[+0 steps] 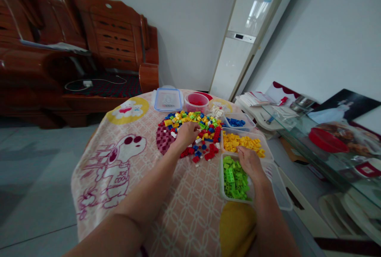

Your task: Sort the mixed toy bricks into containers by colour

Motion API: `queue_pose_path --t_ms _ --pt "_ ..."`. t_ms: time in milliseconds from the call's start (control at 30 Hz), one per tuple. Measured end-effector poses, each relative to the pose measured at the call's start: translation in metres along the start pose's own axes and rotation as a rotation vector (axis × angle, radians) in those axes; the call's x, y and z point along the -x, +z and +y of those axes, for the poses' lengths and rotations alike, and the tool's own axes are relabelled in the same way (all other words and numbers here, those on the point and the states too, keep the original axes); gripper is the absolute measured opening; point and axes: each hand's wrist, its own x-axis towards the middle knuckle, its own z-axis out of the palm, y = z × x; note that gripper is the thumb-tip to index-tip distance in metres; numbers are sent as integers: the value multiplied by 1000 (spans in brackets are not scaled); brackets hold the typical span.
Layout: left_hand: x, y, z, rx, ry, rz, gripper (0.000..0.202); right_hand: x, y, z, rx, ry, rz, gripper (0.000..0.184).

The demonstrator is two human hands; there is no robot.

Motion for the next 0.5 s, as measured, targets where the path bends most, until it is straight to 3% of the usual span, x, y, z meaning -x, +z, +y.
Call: queue_pose_path --t_ms 200,333,500 --pt "-4 -14 -20 -284 -94 -63 21 0 0 1 -2 0 -1 38" --pt "-2 -9 -20 -320 -85 -151 23 0 0 1 -2 3 -12 38" --pt "0 1 -17 -329 -135 -153 29 0 -1 0 9 8 -16 38"
